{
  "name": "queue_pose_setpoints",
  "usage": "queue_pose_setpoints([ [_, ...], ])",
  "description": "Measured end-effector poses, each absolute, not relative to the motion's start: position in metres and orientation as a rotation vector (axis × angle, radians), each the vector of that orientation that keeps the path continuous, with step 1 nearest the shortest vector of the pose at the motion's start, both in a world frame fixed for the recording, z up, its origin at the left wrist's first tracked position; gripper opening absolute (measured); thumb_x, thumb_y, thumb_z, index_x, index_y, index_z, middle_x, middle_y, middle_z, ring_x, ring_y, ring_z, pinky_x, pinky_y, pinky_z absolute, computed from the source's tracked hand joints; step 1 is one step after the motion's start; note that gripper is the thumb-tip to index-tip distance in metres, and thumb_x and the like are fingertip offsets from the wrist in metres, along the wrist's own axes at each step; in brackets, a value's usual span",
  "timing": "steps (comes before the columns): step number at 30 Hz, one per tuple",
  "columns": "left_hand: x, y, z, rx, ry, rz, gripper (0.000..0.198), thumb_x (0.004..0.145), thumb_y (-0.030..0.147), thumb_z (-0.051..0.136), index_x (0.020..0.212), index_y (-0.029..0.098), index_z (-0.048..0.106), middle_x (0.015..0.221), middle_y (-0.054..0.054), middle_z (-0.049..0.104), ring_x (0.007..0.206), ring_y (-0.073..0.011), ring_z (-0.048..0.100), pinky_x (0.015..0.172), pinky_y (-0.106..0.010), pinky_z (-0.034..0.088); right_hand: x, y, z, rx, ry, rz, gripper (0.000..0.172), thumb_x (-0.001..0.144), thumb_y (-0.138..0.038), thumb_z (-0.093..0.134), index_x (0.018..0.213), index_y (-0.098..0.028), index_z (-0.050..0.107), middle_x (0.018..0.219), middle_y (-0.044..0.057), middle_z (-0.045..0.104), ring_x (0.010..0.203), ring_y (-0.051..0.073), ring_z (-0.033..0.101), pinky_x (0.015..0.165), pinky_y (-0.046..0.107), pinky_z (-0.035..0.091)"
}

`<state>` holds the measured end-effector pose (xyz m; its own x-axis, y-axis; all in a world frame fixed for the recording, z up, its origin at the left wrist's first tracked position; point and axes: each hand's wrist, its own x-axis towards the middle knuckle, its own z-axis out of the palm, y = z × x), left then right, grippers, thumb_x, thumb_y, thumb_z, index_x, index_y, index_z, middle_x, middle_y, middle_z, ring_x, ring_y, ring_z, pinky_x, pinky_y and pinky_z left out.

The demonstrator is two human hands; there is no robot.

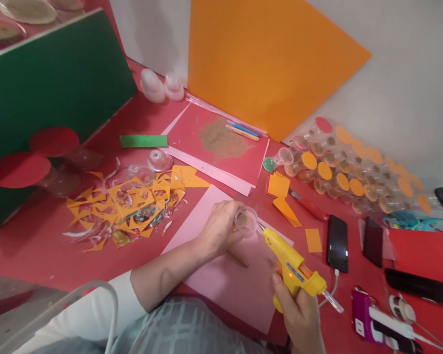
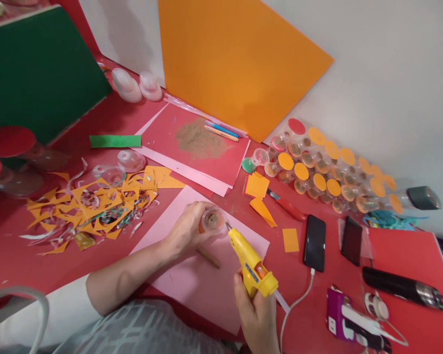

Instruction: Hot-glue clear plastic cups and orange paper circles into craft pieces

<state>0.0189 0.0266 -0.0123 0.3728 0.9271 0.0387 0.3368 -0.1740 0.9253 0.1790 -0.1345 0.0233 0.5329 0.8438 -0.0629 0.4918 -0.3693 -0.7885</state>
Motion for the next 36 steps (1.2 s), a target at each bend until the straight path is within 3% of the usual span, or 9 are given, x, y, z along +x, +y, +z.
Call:
queue_pose_setpoints([
  [4, 0.019, 0.026, -0.009, 1.677, 1.078, 0.759, 0.019, 0.077, 0.024, 0.073, 0.094, 0.021, 0.064, 0.095, -0.005, 0.077, 0.088, -0.0259, 0.071, 0.086, -0.040, 0.053, 0.181, -0.135, 0.022, -2.021, -1.106, 0.601, 0.047, 0.088, -0.064, 0.068, 0.099, -0.018, 0.071, 0.092, 0.011, 0.076, 0.088, 0.028, 0.072, 0.083, 0.041, 0.060],
  [9, 0.019, 0.024, -0.011, 1.740, 1.114, 0.818, 0.027, 0.077, 0.025, 0.073, 0.102, 0.020, 0.064, 0.102, -0.007, 0.077, 0.095, -0.0281, 0.070, 0.090, -0.043, 0.053, 0.181, -0.131, 0.024, -2.020, -1.153, 0.605, 0.043, 0.093, -0.060, 0.063, 0.096, -0.018, 0.072, 0.087, 0.009, 0.075, 0.079, 0.025, 0.070, 0.073, 0.035, 0.059],
  [20, 0.020, 0.028, -0.005, 1.673, 1.025, 0.778, 0.015, 0.075, 0.020, 0.071, 0.089, 0.020, 0.066, 0.092, -0.005, 0.078, 0.087, -0.0259, 0.073, 0.085, -0.039, 0.055, 0.202, -0.144, 0.016, -1.935, -1.307, 0.617, 0.039, 0.091, -0.055, 0.068, 0.093, -0.017, 0.076, 0.082, 0.011, 0.078, 0.075, 0.026, 0.075, 0.067, 0.035, 0.064],
  [25, 0.020, 0.026, -0.010, 1.724, 1.059, 0.865, 0.028, 0.074, 0.022, 0.071, 0.101, 0.020, 0.063, 0.101, -0.007, 0.078, 0.096, -0.0277, 0.072, 0.090, -0.042, 0.055, 0.205, -0.153, 0.016, -1.943, -1.357, 0.566, 0.035, 0.089, -0.051, 0.073, 0.097, -0.017, 0.075, 0.084, 0.012, 0.079, 0.074, 0.026, 0.075, 0.066, 0.035, 0.064],
  [33, 0.019, 0.026, -0.014, 1.739, 0.994, 0.891, 0.025, 0.079, 0.023, 0.068, 0.101, 0.020, 0.058, 0.096, -0.006, 0.078, 0.091, -0.0263, 0.073, 0.089, -0.043, 0.055, 0.210, -0.155, 0.007, -1.965, -1.260, 0.624, 0.036, 0.087, -0.051, 0.075, 0.099, -0.017, 0.075, 0.090, 0.013, 0.079, 0.081, 0.027, 0.075, 0.071, 0.036, 0.064],
  [36, 0.019, 0.026, -0.016, 1.777, 1.007, 0.905, 0.028, 0.077, 0.020, 0.069, 0.102, 0.021, 0.058, 0.099, -0.006, 0.076, 0.092, -0.0258, 0.072, 0.088, -0.042, 0.055, 0.204, -0.149, 0.011, -1.986, -1.189, 0.674, 0.038, 0.086, -0.054, 0.074, 0.093, -0.017, 0.074, 0.082, 0.011, 0.077, 0.072, 0.025, 0.073, 0.064, 0.034, 0.062],
])
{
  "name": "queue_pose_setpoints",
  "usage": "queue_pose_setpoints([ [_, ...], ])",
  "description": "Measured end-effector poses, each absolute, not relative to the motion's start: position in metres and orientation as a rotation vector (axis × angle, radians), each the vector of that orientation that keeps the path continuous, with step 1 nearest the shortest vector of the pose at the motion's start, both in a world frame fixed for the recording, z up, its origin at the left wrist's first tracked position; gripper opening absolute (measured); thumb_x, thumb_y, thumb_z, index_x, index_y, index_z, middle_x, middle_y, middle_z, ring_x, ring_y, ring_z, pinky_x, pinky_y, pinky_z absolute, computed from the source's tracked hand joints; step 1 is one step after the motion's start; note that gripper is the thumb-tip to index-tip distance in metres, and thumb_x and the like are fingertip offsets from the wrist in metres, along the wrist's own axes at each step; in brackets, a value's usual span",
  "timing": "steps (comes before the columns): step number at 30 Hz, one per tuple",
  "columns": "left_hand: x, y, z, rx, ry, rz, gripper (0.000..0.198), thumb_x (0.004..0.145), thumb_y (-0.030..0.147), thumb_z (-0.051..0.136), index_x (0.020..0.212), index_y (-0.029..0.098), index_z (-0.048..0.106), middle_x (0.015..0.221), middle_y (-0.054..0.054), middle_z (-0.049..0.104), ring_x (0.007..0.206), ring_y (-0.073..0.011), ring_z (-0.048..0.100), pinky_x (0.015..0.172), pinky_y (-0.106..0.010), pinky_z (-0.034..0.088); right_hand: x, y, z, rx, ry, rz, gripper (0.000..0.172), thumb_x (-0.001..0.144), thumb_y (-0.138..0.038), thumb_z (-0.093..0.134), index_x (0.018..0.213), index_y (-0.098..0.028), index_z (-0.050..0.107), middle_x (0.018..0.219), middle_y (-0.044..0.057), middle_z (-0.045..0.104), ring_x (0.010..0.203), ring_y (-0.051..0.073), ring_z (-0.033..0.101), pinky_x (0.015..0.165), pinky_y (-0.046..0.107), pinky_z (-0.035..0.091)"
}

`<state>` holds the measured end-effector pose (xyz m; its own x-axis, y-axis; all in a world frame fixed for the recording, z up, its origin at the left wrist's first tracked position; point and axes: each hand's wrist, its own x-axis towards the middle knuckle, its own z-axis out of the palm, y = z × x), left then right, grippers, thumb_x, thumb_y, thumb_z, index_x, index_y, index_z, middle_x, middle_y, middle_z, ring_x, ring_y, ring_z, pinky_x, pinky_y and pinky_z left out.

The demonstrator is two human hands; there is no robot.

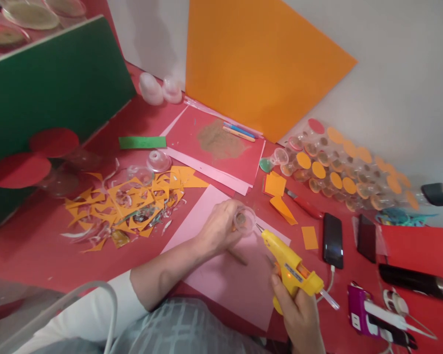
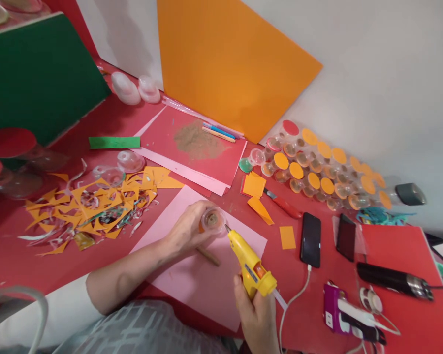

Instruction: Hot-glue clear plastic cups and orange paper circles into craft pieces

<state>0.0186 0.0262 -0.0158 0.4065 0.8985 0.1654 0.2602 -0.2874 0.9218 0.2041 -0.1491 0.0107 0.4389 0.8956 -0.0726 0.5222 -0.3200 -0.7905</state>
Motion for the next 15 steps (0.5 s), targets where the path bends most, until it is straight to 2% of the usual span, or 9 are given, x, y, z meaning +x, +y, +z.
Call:
queue_pose_setpoints([
  [3, 0.018, 0.026, -0.018, 1.803, 0.998, 0.928, 0.030, 0.076, 0.018, 0.070, 0.103, 0.021, 0.059, 0.101, -0.006, 0.074, 0.094, -0.0249, 0.071, 0.086, -0.039, 0.056, 0.192, -0.142, 0.018, -1.986, -1.181, 0.694, 0.038, 0.091, -0.056, 0.067, 0.085, -0.018, 0.072, 0.067, 0.005, 0.069, 0.058, 0.020, 0.064, 0.056, 0.031, 0.056],
  [8, 0.017, 0.027, -0.022, 1.848, 0.964, 0.916, 0.032, 0.074, 0.016, 0.070, 0.104, 0.021, 0.059, 0.107, -0.007, 0.070, 0.101, -0.0254, 0.068, 0.088, -0.039, 0.056, 0.175, -0.134, 0.029, -2.018, -1.040, 0.729, 0.037, 0.094, -0.055, 0.063, 0.087, -0.020, 0.069, 0.056, -0.003, 0.057, 0.048, 0.016, 0.050, 0.048, 0.027, 0.045],
  [13, 0.017, 0.028, -0.021, 1.829, 0.990, 0.838, 0.032, 0.074, 0.017, 0.070, 0.104, 0.022, 0.060, 0.107, -0.006, 0.069, 0.101, -0.0252, 0.067, 0.092, -0.040, 0.055, 0.173, -0.129, 0.032, -2.015, -1.002, 0.783, 0.038, 0.093, -0.057, 0.063, 0.091, -0.020, 0.070, 0.058, -0.002, 0.058, 0.048, 0.016, 0.049, 0.047, 0.027, 0.044],
  [15, 0.017, 0.028, -0.018, 1.819, 0.992, 0.823, 0.030, 0.075, 0.018, 0.069, 0.102, 0.022, 0.060, 0.106, -0.006, 0.069, 0.100, -0.0251, 0.067, 0.091, -0.040, 0.055, 0.173, -0.128, 0.032, -2.012, -1.001, 0.748, 0.039, 0.092, -0.058, 0.065, 0.091, -0.019, 0.070, 0.063, 0.000, 0.063, 0.052, 0.017, 0.053, 0.050, 0.028, 0.047],
])
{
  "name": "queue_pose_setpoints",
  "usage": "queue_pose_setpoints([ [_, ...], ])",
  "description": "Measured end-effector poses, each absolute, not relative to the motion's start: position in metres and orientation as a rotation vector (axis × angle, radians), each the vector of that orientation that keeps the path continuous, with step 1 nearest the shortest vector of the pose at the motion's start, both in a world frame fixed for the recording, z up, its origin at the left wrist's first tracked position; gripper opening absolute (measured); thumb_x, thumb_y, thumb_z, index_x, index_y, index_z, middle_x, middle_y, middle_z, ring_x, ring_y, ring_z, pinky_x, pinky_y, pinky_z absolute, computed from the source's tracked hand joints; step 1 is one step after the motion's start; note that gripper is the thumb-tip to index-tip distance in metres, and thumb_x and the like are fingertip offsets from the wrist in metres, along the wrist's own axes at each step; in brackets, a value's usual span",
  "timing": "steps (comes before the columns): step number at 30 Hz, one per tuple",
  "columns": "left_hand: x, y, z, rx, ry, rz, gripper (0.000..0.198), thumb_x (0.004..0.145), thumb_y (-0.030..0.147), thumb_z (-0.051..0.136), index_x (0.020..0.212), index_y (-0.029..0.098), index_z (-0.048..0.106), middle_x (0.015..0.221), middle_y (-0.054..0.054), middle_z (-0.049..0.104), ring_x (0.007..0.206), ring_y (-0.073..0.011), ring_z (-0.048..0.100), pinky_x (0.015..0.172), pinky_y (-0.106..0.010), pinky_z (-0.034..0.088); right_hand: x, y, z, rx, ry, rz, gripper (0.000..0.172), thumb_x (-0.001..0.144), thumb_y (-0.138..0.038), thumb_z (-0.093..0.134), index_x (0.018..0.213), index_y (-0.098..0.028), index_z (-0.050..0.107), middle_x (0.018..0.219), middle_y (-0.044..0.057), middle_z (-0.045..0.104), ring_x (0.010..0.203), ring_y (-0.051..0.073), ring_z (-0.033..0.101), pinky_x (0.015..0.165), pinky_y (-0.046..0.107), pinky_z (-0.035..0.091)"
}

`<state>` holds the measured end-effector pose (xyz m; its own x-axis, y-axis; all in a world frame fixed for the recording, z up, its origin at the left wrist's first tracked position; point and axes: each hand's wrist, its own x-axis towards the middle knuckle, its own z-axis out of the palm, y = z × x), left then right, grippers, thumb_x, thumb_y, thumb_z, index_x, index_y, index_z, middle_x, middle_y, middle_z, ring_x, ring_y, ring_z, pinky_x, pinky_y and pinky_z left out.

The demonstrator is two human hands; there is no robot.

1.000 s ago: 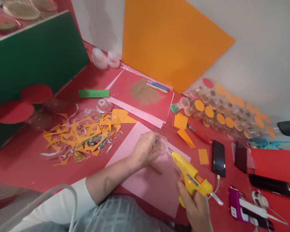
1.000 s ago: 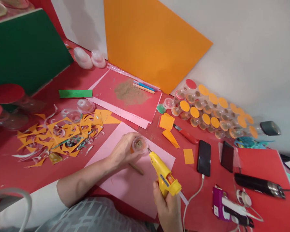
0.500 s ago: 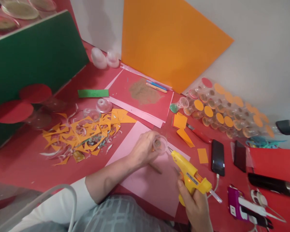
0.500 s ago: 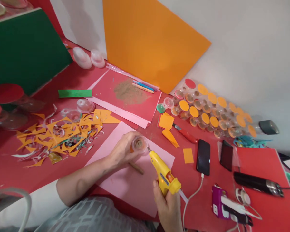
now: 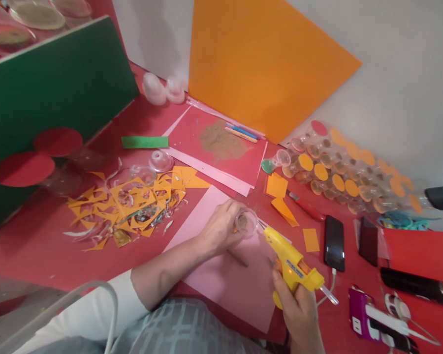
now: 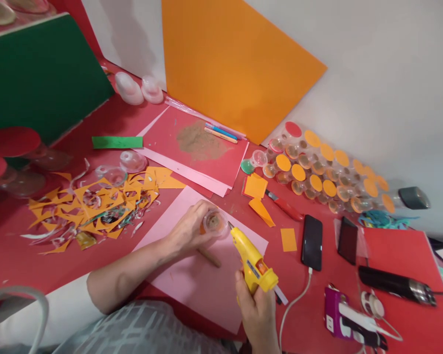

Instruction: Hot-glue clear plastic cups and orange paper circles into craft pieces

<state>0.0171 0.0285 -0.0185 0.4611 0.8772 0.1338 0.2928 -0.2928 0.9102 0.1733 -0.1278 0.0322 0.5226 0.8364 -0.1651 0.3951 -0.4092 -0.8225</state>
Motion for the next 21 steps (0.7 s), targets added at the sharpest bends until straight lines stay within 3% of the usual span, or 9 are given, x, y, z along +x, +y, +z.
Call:
queue_pose_setpoints([
  [3, 0.017, 0.029, -0.015, 1.797, 0.978, 0.819, 0.029, 0.074, 0.018, 0.068, 0.101, 0.023, 0.060, 0.104, -0.005, 0.071, 0.098, -0.0250, 0.068, 0.090, -0.039, 0.055, 0.173, -0.127, 0.030, -1.990, -1.030, 0.679, 0.039, 0.090, -0.059, 0.067, 0.090, -0.020, 0.071, 0.073, 0.003, 0.069, 0.061, 0.020, 0.061, 0.060, 0.031, 0.053],
  [9, 0.019, 0.028, -0.016, 1.725, 0.998, 0.839, 0.032, 0.070, 0.017, 0.067, 0.101, 0.021, 0.056, 0.100, -0.006, 0.072, 0.092, -0.0248, 0.069, 0.084, -0.038, 0.056, 0.190, -0.129, 0.020, -1.989, -1.130, 0.632, 0.042, 0.088, -0.059, 0.069, 0.093, -0.018, 0.071, 0.074, 0.005, 0.071, 0.063, 0.021, 0.064, 0.057, 0.030, 0.055],
  [14, 0.022, 0.026, -0.017, 1.667, 1.060, 0.833, 0.033, 0.069, 0.015, 0.066, 0.100, 0.020, 0.055, 0.095, -0.006, 0.071, 0.085, -0.0243, 0.069, 0.076, -0.037, 0.056, 0.205, -0.137, 0.019, -1.949, -1.312, 0.732, 0.040, 0.093, -0.056, 0.064, 0.075, -0.021, 0.070, 0.055, 0.001, 0.063, 0.050, 0.018, 0.059, 0.051, 0.028, 0.053],
  [21, 0.020, 0.027, -0.014, 1.671, 0.988, 0.841, 0.031, 0.070, 0.014, 0.064, 0.099, 0.020, 0.055, 0.098, -0.007, 0.073, 0.084, -0.0234, 0.069, 0.077, -0.038, 0.057, 0.195, -0.136, 0.025, -1.997, -1.263, 0.575, 0.045, 0.087, -0.064, 0.067, 0.080, -0.019, 0.072, 0.067, 0.006, 0.072, 0.061, 0.022, 0.066, 0.061, 0.032, 0.057],
])
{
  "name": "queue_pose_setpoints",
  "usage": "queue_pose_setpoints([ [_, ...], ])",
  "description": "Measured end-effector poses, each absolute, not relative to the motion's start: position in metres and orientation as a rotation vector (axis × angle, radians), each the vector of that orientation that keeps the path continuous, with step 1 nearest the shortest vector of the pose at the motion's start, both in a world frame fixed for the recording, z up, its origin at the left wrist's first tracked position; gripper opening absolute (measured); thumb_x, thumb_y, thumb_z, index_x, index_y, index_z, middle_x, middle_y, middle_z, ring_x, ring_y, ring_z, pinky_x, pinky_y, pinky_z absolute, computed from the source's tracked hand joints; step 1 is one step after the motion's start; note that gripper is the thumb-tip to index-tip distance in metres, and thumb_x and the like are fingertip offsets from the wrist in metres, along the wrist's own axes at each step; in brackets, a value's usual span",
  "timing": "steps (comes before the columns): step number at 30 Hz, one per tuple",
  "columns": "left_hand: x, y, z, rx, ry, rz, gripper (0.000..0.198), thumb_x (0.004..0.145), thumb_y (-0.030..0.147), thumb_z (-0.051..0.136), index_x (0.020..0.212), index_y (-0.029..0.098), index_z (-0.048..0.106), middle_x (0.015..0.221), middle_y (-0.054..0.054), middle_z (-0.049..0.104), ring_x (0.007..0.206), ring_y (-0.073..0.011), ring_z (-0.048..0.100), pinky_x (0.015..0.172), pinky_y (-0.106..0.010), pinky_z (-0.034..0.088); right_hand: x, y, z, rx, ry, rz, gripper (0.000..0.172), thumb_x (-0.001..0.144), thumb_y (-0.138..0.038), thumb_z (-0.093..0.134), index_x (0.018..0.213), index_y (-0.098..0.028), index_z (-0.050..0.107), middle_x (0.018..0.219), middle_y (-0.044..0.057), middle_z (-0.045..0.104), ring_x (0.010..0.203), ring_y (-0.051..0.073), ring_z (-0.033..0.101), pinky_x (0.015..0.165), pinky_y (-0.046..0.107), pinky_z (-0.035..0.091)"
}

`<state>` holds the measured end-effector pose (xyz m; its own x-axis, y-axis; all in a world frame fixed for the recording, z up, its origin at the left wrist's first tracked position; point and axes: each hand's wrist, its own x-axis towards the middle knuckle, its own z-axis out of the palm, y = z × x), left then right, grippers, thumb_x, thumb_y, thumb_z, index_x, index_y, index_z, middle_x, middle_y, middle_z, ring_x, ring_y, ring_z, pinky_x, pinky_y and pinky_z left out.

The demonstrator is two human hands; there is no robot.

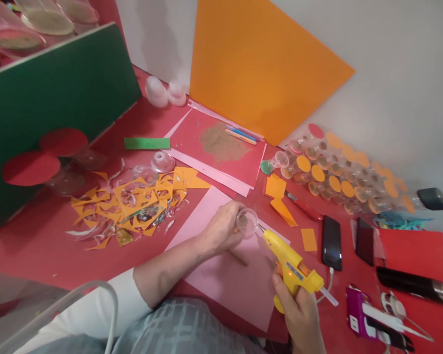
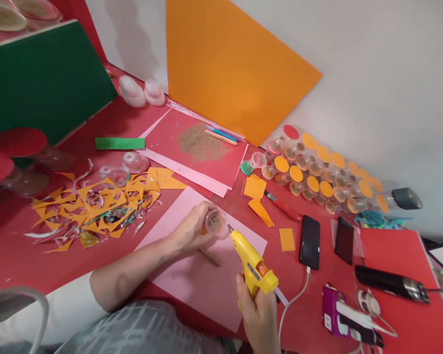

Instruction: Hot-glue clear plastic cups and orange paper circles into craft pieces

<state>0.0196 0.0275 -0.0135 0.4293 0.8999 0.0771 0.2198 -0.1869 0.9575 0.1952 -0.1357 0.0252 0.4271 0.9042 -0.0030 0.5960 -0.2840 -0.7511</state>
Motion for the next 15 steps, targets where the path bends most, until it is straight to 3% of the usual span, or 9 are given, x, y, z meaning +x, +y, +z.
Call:
queue_pose_setpoints([
  [8, 0.019, 0.027, -0.016, 1.731, 1.003, 0.831, 0.034, 0.065, 0.012, 0.062, 0.097, 0.021, 0.059, 0.095, -0.006, 0.072, 0.086, -0.0256, 0.069, 0.081, -0.041, 0.058, 0.193, -0.131, 0.023, -1.994, -1.178, 0.684, 0.040, 0.092, -0.057, 0.064, 0.088, -0.019, 0.072, 0.067, 0.005, 0.071, 0.058, 0.020, 0.065, 0.053, 0.029, 0.056],
  [11, 0.018, 0.027, -0.016, 1.726, 0.978, 0.820, 0.035, 0.064, 0.012, 0.062, 0.098, 0.021, 0.060, 0.097, -0.007, 0.072, 0.088, -0.0265, 0.069, 0.083, -0.043, 0.059, 0.195, -0.130, 0.020, -1.982, -1.197, 0.656, 0.045, 0.086, -0.062, 0.070, 0.091, -0.018, 0.073, 0.077, 0.008, 0.076, 0.066, 0.023, 0.070, 0.058, 0.032, 0.059],
  [15, 0.022, 0.028, -0.021, 1.741, 0.979, 0.819, 0.038, 0.059, 0.010, 0.061, 0.095, 0.021, 0.060, 0.096, -0.007, 0.071, 0.089, -0.0278, 0.069, 0.084, -0.044, 0.059, 0.185, -0.127, 0.021, -2.014, -1.148, 0.550, 0.046, 0.089, -0.064, 0.065, 0.094, -0.018, 0.072, 0.086, 0.009, 0.076, 0.080, 0.026, 0.072, 0.075, 0.037, 0.059],
])
